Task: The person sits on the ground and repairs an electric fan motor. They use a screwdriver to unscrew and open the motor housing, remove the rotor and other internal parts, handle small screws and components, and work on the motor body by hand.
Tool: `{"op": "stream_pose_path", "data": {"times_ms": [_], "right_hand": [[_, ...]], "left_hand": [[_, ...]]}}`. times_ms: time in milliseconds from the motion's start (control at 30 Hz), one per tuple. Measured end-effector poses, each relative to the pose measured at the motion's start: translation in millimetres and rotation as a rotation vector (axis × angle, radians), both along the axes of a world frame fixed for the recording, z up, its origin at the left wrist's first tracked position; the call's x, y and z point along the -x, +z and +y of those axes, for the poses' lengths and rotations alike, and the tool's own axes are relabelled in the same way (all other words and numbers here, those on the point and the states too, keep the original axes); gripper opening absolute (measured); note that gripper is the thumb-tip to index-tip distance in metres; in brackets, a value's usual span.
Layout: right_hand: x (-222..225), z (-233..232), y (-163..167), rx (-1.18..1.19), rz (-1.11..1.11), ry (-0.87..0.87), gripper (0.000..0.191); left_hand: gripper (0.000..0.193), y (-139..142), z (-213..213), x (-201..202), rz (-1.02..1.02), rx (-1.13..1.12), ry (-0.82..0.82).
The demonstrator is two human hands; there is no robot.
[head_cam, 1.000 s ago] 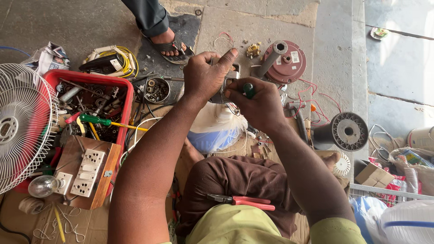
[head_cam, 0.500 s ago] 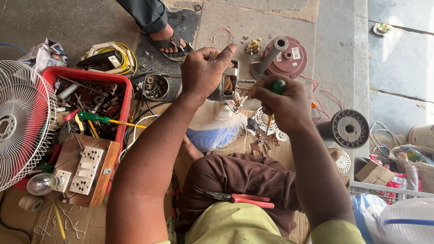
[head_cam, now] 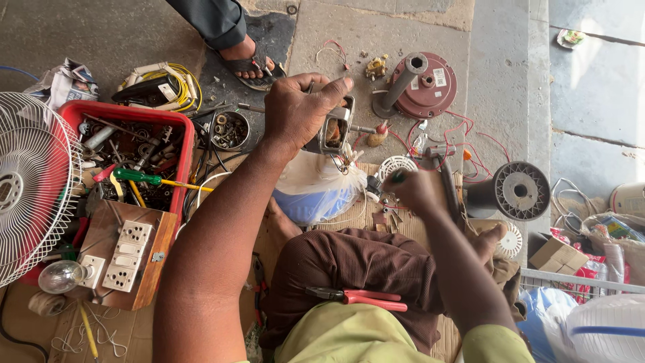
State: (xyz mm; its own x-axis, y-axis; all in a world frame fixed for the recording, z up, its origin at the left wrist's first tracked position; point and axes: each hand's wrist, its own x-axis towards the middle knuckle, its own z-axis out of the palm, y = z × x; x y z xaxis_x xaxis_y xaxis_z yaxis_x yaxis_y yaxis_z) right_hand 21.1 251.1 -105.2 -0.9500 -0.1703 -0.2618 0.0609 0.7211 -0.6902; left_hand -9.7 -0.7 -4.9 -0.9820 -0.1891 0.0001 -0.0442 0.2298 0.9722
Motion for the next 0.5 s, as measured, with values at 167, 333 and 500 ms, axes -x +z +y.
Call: {"op": "stream_pose_path", "data": {"times_ms": [167,333,500], "right_hand": [[-25,-27,-29,-0.309,-0.192,0.012,0.038],[-27,-29,-33,-0.302,-0.242,0.034,0.042],[3,2,-16,0.240,-0.283,0.057,0.036]], "left_hand": [[0.034,2,1,-2,0.011,-0.039,-0.008],[0.034,1,1,0,0.000,-0.029,0.003],[0.033,0,-1,-2,-0.008,-0.097,-0.016]]}}
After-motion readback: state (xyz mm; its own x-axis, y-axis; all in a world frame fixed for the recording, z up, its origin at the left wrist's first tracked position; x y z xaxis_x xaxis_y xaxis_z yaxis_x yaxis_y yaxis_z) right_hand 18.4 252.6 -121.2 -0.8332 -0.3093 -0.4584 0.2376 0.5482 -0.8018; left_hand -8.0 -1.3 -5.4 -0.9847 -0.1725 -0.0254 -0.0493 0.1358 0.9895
